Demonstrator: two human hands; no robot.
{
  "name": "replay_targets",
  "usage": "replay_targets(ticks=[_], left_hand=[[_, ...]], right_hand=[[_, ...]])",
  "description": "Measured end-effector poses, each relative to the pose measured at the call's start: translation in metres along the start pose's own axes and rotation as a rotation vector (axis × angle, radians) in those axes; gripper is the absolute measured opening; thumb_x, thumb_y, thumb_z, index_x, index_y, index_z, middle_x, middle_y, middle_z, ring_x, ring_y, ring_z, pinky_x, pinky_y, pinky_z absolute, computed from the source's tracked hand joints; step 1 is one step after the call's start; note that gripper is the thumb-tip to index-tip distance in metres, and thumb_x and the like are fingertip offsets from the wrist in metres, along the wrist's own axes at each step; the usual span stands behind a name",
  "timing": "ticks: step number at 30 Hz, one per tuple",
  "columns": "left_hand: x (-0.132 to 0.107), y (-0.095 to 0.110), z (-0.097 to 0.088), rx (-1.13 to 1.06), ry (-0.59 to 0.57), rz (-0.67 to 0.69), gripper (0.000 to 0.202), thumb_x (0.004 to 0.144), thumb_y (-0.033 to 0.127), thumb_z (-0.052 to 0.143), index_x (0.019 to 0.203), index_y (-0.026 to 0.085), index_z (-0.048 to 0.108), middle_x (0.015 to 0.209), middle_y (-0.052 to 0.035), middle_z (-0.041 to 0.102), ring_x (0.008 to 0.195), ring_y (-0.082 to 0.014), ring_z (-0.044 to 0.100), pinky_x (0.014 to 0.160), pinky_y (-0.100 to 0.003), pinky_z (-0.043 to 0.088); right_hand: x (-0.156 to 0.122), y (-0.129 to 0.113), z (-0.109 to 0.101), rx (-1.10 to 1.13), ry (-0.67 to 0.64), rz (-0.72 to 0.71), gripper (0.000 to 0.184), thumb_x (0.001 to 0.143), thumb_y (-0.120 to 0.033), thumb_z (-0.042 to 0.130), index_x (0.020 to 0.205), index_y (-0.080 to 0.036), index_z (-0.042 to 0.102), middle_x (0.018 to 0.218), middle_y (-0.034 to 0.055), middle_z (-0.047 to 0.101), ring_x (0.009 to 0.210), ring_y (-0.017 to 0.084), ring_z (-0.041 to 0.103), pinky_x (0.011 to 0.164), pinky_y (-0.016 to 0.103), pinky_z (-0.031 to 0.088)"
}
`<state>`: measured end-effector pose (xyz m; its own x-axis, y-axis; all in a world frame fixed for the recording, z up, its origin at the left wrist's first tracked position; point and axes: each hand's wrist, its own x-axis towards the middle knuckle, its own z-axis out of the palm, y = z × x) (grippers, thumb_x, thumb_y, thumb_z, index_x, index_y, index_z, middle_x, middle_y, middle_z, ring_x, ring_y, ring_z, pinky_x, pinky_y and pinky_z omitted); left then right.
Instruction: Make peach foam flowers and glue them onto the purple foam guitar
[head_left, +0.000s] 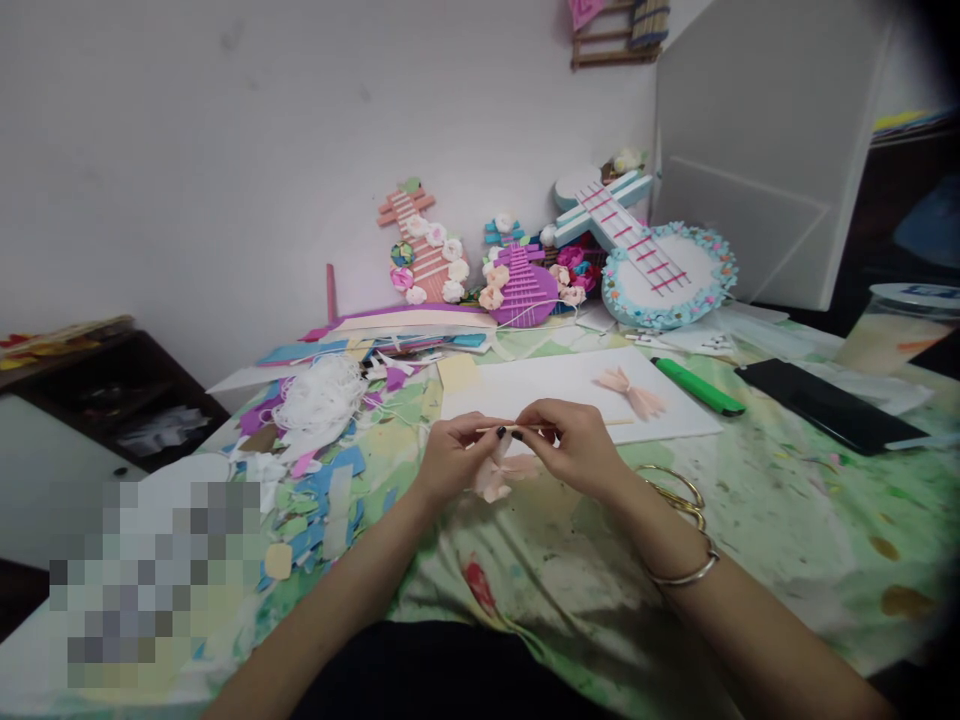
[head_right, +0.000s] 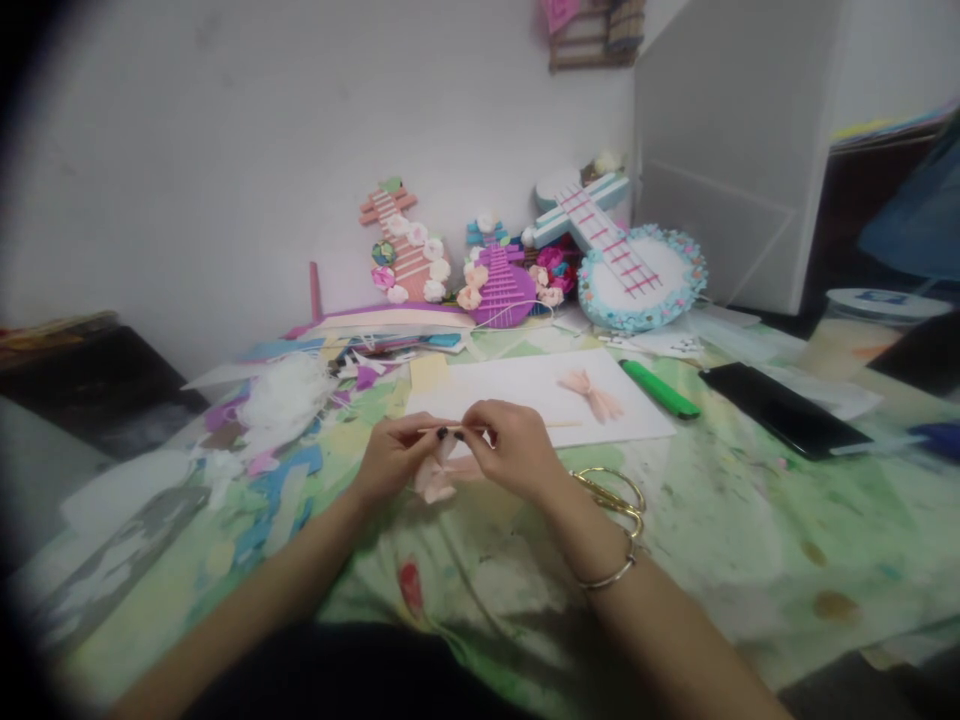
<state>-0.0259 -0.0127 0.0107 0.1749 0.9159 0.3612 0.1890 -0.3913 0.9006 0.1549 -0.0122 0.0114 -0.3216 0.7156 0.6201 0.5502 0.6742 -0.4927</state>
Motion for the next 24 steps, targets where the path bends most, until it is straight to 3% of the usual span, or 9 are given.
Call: replay_targets(ticks=[11, 24], left_hand=[[-0.0020, 0.0059, -0.0007, 0.066, 0.007, 0.042, 0.014, 0.070, 0.025, 0.067, 0.077, 0.016, 0.076, 0.064, -0.0038, 0.066, 0.058, -0.0110, 0.054, 0.053, -0.020, 0.039], [-0.0031, 0.0032, -0.0024, 0.179, -0.038, 0.204, 0.018, 0.075, 0.018, 0.061, 0.086, 0.018, 0.075, 0.068, -0.0048, 0.067, 0.060, -0.0116, 0.055, 0.057, -0.022, 0.040]], right_hand=[[-0.0002, -0.0024, -0.0024, -0.014, -0.009, -0.016, 0.015, 0.084, -0.029, 0.055, 0.078, -0.018, 0.064, 0.070, 0.0017, 0.063, 0.061, 0.011, 0.052, 0.058, 0.023, 0.036], [0.0001, -0.0013, -0.0017, -0.028, -0.011, -0.001, 0.013, 0.082, -0.027, 0.056, 0.074, -0.018, 0.059, 0.070, 0.0007, 0.061, 0.063, 0.011, 0.052, 0.059, 0.022, 0.035]])
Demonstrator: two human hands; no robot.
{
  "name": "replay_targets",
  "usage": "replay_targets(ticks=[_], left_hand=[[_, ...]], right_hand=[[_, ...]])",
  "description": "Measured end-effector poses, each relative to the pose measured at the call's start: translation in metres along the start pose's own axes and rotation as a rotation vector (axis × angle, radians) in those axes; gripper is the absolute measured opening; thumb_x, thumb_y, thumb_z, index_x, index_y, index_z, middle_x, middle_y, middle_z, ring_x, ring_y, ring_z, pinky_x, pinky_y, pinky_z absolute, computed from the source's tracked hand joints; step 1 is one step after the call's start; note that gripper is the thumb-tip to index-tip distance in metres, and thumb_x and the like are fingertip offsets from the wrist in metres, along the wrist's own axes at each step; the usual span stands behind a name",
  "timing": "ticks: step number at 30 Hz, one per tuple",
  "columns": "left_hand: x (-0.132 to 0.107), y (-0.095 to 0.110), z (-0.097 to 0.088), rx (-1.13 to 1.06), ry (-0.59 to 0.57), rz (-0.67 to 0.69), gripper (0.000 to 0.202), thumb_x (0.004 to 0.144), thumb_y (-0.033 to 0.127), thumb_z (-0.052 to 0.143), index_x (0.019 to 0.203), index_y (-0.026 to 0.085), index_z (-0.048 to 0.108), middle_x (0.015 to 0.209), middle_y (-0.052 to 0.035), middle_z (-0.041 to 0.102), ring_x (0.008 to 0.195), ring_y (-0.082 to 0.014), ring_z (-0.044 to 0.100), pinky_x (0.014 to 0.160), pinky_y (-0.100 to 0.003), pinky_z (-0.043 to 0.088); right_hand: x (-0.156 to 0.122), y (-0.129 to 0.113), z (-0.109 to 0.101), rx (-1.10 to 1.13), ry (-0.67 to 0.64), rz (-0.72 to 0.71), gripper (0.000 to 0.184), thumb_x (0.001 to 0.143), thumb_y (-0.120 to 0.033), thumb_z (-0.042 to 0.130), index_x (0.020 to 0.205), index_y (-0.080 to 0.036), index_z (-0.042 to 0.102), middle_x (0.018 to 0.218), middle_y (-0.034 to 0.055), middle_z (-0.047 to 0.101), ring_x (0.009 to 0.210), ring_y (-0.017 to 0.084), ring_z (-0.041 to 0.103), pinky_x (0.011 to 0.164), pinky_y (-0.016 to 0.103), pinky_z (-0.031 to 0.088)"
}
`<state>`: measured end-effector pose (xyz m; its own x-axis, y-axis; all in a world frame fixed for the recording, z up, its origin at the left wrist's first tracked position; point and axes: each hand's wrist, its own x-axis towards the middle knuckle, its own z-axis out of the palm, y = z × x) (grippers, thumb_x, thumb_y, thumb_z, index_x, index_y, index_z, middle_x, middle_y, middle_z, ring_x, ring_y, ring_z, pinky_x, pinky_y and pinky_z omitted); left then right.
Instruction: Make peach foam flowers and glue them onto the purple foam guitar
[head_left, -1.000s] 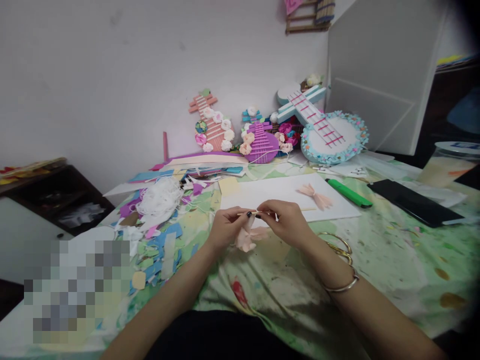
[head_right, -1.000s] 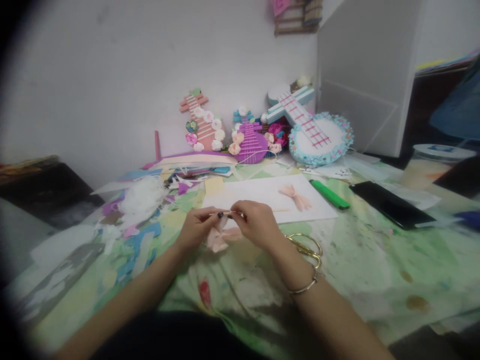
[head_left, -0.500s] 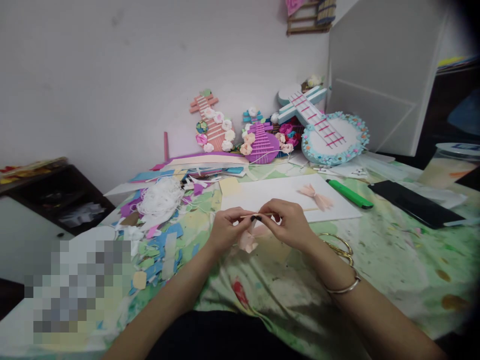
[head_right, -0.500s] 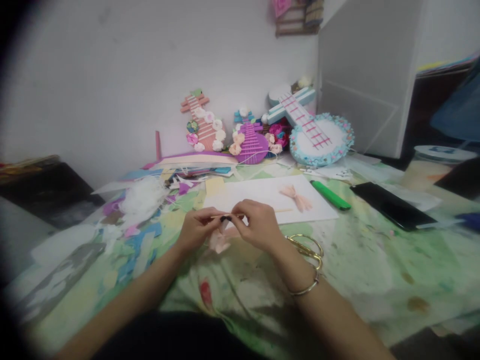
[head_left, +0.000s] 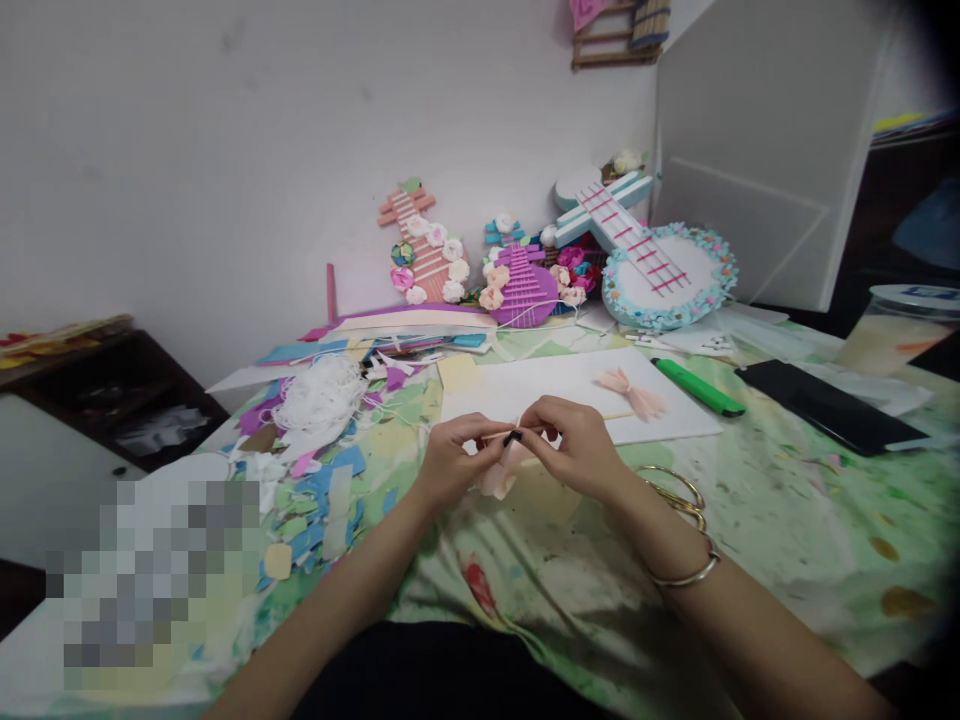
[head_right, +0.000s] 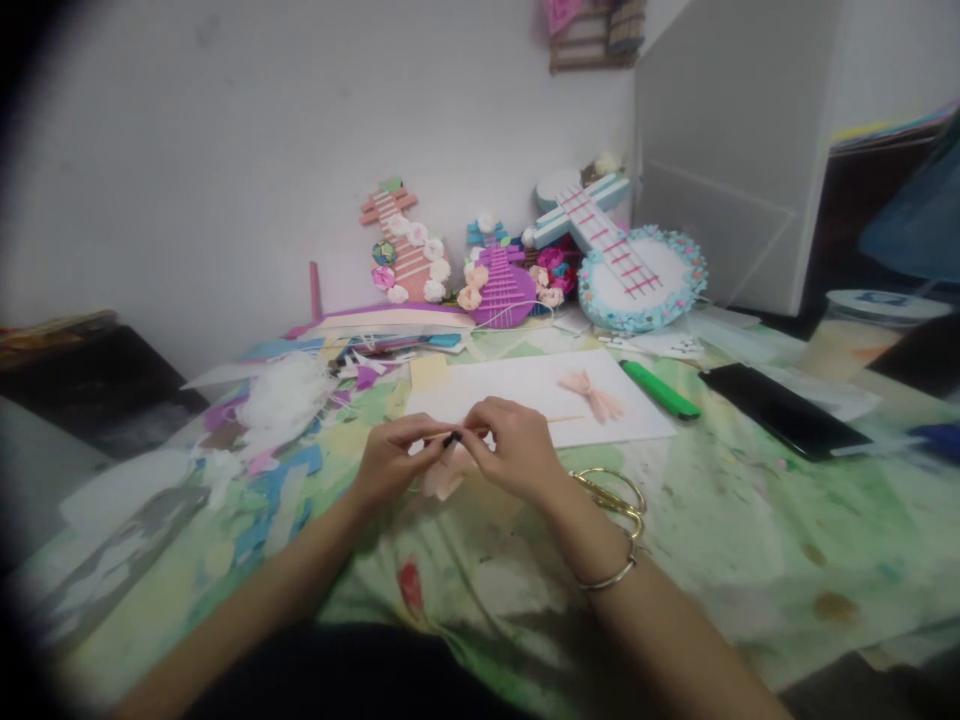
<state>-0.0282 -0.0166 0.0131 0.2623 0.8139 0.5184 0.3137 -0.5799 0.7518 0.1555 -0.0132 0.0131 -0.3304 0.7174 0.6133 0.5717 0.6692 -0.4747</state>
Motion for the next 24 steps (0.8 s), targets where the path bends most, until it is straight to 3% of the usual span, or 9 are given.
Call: replay_targets(ticks=[14, 24], left_hand=[[0.0002, 0.0001, 0.0015, 0.065, 0.008, 0.067, 0.014, 0.077, 0.020, 0.061, 0.077, 0.014, 0.073, 0.059, -0.0026, 0.063, 0.055, -0.0097, 0.054, 0.053, -0.021, 0.040], [-0.0008, -0.0015, 0.0004, 0.071, 0.010, 0.041, 0.017, 0.075, 0.016, 0.059, 0.084, 0.015, 0.073, 0.066, -0.0039, 0.066, 0.059, -0.0105, 0.056, 0.055, -0.021, 0.042]], right_hand=[[0.0000, -0.0004, 0.0018, -0.046, -0.060, 0.044, 0.016, 0.084, -0.026, 0.052, 0.072, -0.018, 0.058, 0.066, -0.0005, 0.060, 0.058, 0.010, 0.048, 0.056, 0.023, 0.030], [0.0010, -0.0008, 0.0014, 0.025, -0.032, 0.040, 0.013, 0.082, -0.027, 0.056, 0.073, -0.018, 0.059, 0.070, -0.0001, 0.061, 0.063, 0.010, 0.052, 0.058, 0.022, 0.035]])
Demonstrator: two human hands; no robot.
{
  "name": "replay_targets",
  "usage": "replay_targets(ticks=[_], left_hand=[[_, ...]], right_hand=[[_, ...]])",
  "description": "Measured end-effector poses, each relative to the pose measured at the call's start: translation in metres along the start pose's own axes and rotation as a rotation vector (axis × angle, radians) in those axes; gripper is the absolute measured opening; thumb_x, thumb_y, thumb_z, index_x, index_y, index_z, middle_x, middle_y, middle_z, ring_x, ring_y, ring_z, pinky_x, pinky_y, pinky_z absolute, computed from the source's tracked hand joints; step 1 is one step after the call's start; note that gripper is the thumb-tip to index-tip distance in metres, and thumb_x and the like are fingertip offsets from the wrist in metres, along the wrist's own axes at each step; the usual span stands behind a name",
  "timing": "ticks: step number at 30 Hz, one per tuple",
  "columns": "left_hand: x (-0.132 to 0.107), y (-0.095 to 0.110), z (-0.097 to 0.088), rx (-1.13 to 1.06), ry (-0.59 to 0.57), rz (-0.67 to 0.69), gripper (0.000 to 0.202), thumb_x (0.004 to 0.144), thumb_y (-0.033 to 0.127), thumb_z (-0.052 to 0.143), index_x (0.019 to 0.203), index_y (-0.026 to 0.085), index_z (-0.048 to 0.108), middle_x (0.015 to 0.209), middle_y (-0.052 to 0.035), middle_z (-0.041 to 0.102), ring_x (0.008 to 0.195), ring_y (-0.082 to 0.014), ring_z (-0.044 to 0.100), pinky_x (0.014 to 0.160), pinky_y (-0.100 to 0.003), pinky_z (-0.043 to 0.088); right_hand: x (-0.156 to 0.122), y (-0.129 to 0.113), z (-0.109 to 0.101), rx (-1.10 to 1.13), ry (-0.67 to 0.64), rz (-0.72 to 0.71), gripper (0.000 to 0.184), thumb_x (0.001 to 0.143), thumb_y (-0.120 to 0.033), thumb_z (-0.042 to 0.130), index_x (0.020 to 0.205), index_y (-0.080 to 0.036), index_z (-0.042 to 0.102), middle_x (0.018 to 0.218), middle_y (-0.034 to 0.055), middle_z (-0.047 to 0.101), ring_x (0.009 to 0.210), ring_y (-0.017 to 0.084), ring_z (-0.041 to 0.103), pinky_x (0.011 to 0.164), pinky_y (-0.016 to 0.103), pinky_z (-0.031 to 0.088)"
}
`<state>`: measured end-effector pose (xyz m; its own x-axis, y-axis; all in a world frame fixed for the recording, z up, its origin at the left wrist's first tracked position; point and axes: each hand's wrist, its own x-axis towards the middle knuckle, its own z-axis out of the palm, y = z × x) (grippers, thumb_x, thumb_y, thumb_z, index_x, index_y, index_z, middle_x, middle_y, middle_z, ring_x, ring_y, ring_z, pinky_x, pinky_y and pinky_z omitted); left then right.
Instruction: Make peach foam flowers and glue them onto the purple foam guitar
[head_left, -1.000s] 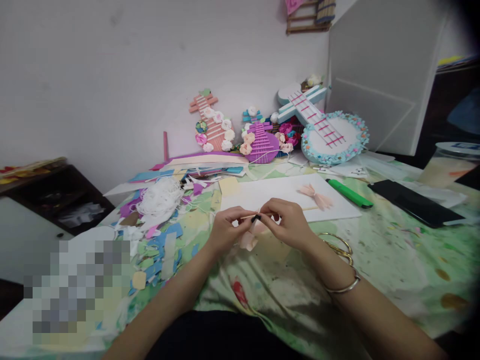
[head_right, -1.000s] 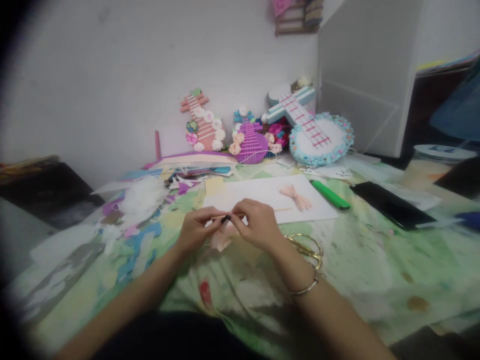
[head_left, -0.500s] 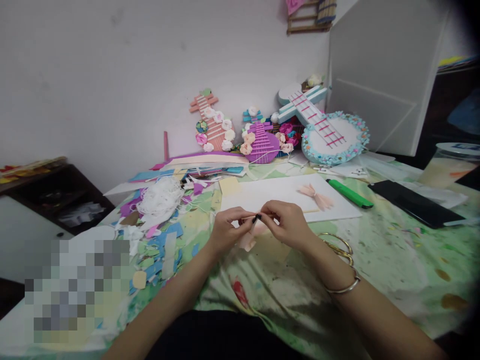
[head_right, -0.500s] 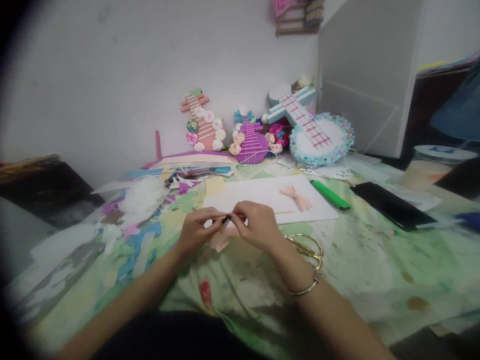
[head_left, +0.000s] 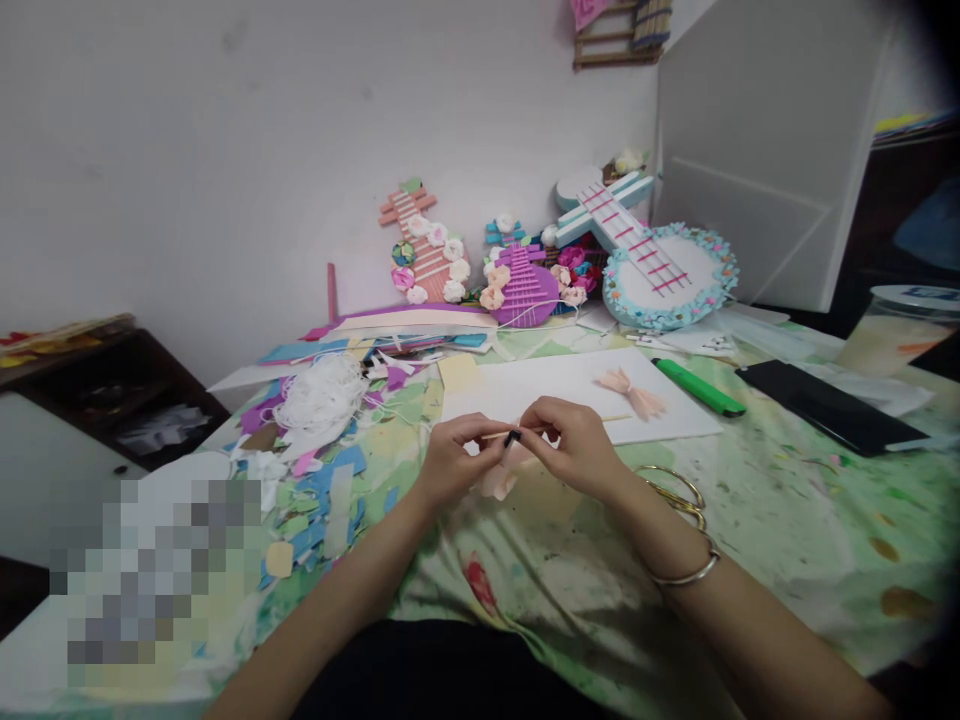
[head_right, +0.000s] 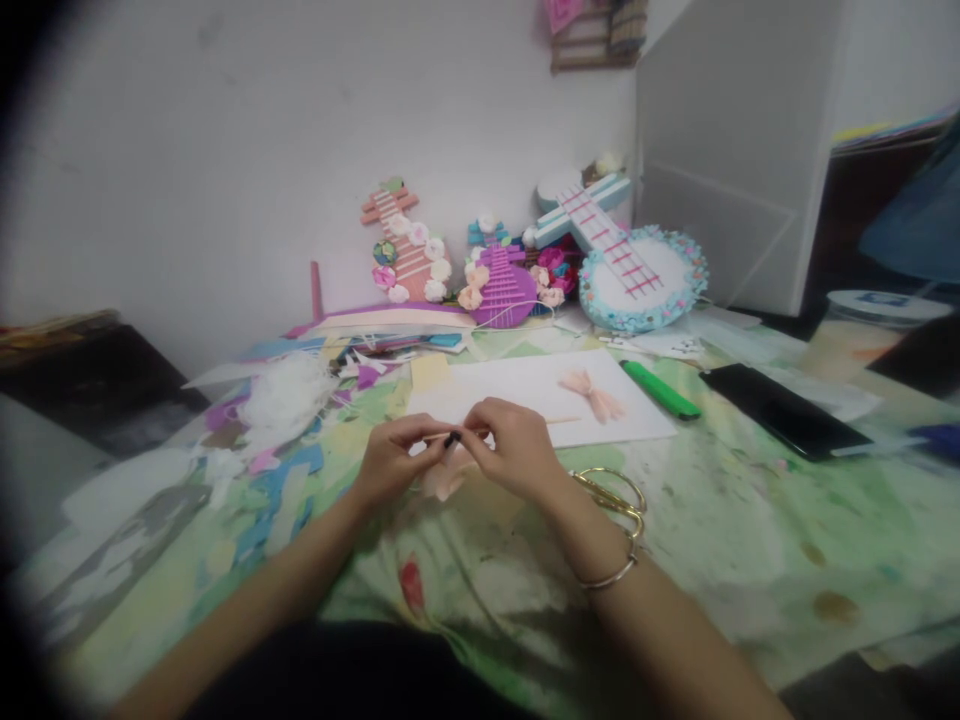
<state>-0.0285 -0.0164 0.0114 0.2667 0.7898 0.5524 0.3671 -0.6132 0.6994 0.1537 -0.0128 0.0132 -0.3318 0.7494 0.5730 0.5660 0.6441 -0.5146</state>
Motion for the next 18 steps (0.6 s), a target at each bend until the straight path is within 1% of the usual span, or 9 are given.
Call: replay_targets(ticks=[6, 11, 15, 18], left_hand=[[0.0006, 0.0021, 0.0008, -0.008, 0.010, 0.023, 0.017, 0.072, 0.013, 0.059, 0.083, 0.014, 0.073, 0.064, -0.0029, 0.065, 0.056, -0.0087, 0.053, 0.053, -0.020, 0.043], [0.0001, 0.0014, 0.0022, -0.053, 0.024, 0.010, 0.017, 0.072, 0.013, 0.060, 0.082, 0.014, 0.072, 0.069, -0.0051, 0.067, 0.059, -0.0103, 0.057, 0.051, -0.019, 0.044], [-0.0006, 0.0024, 0.0004, -0.081, 0.006, 0.030, 0.017, 0.073, 0.014, 0.059, 0.084, 0.015, 0.072, 0.074, -0.0068, 0.069, 0.065, -0.0128, 0.061, 0.055, -0.021, 0.047], [-0.0004, 0.0036, -0.0013, -0.072, -0.005, 0.045, 0.017, 0.076, 0.016, 0.058, 0.084, 0.015, 0.073, 0.074, -0.0070, 0.069, 0.066, -0.0136, 0.062, 0.058, -0.023, 0.047]], right_hand=[[0.0007, 0.0006, 0.0000, 0.033, -0.002, -0.007, 0.012, 0.081, -0.026, 0.058, 0.073, -0.017, 0.058, 0.071, 0.0006, 0.060, 0.066, 0.011, 0.053, 0.060, 0.023, 0.036], [0.0019, 0.0012, 0.0000, 0.053, 0.004, -0.032, 0.010, 0.081, -0.024, 0.058, 0.073, -0.017, 0.058, 0.071, 0.0011, 0.059, 0.066, 0.012, 0.051, 0.061, 0.024, 0.038], [0.0019, 0.0008, 0.0002, 0.060, 0.010, -0.035, 0.011, 0.081, -0.025, 0.059, 0.074, -0.017, 0.057, 0.071, 0.0012, 0.058, 0.066, 0.013, 0.051, 0.063, 0.026, 0.038], [0.0018, 0.0001, 0.0006, 0.065, 0.013, -0.033, 0.010, 0.081, -0.025, 0.060, 0.074, -0.018, 0.056, 0.071, 0.0012, 0.058, 0.067, 0.013, 0.050, 0.064, 0.026, 0.038]])
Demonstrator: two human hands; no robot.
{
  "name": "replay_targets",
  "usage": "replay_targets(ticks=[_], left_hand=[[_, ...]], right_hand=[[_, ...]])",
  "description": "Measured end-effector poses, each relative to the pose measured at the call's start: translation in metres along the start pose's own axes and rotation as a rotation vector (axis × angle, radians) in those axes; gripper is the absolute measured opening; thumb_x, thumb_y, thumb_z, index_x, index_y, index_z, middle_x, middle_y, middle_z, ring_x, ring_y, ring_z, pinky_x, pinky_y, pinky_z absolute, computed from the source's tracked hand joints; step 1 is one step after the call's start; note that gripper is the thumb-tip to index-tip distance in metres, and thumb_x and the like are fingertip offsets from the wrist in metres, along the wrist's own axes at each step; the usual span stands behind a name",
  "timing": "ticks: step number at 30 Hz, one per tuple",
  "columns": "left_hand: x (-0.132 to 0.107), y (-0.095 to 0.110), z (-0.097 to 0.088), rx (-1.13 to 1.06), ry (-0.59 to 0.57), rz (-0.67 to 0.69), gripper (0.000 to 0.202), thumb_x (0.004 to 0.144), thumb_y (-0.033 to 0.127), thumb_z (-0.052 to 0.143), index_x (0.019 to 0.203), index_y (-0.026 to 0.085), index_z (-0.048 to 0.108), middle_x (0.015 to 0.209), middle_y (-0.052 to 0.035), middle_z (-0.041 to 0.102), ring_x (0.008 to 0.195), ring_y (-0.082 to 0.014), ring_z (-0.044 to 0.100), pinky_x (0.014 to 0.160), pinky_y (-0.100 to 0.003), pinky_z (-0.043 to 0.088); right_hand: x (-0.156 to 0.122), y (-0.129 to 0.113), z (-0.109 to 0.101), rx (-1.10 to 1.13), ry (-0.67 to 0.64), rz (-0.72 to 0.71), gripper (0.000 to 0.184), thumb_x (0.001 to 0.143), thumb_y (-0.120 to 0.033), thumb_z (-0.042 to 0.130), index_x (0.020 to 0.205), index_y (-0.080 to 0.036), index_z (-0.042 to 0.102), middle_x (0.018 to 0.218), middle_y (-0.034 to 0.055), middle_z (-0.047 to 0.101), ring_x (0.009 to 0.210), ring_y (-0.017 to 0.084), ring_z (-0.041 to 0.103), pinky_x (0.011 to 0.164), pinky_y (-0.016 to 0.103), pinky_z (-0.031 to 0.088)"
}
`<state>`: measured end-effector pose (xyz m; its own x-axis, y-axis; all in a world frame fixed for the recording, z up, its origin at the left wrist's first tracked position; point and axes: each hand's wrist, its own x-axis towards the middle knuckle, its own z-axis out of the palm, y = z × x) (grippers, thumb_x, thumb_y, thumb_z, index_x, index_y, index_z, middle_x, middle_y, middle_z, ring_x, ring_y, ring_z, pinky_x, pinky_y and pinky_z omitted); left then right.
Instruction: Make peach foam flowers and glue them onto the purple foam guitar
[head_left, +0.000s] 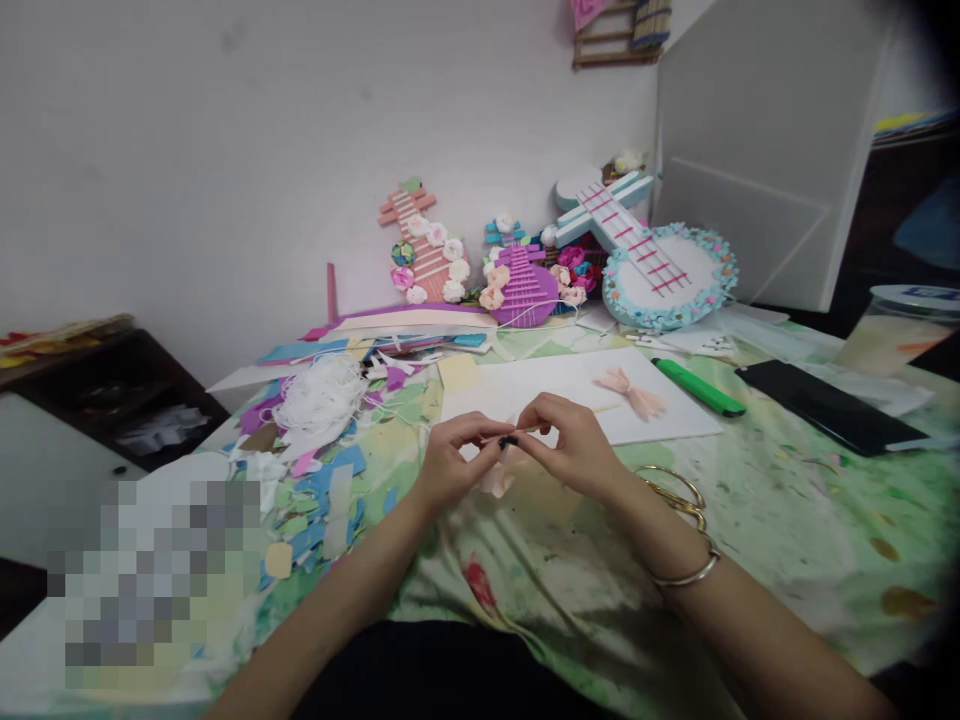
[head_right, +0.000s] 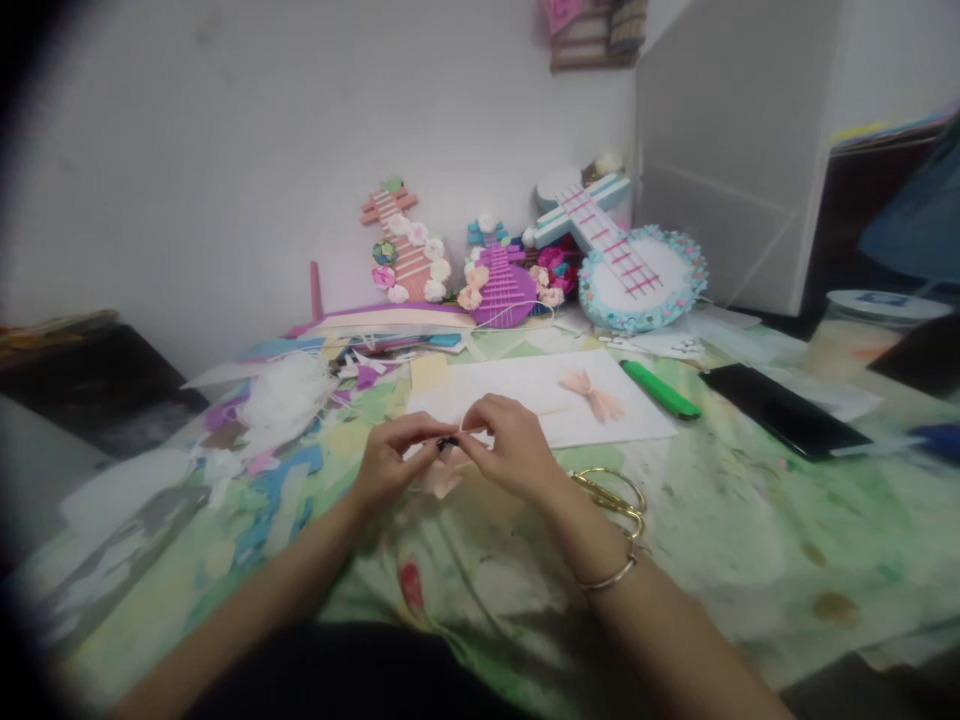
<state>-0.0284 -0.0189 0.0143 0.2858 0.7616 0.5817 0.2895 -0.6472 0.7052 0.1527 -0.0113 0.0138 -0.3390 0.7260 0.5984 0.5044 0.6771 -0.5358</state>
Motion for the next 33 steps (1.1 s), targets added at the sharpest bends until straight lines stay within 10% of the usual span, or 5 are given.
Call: replay_targets(ticks=[33], left_hand=[[0.0001, 0.0004, 0.0005, 0.070, 0.094, 0.018, 0.022, 0.070, 0.010, 0.059, 0.090, 0.014, 0.068, 0.075, -0.0045, 0.063, 0.068, -0.0125, 0.059, 0.064, -0.024, 0.048]], right_hand=[[-0.0015, 0.0039, 0.0012, -0.065, 0.005, -0.054, 0.016, 0.085, -0.030, 0.056, 0.076, -0.018, 0.056, 0.077, 0.0033, 0.059, 0.071, 0.014, 0.051, 0.067, 0.027, 0.036]])
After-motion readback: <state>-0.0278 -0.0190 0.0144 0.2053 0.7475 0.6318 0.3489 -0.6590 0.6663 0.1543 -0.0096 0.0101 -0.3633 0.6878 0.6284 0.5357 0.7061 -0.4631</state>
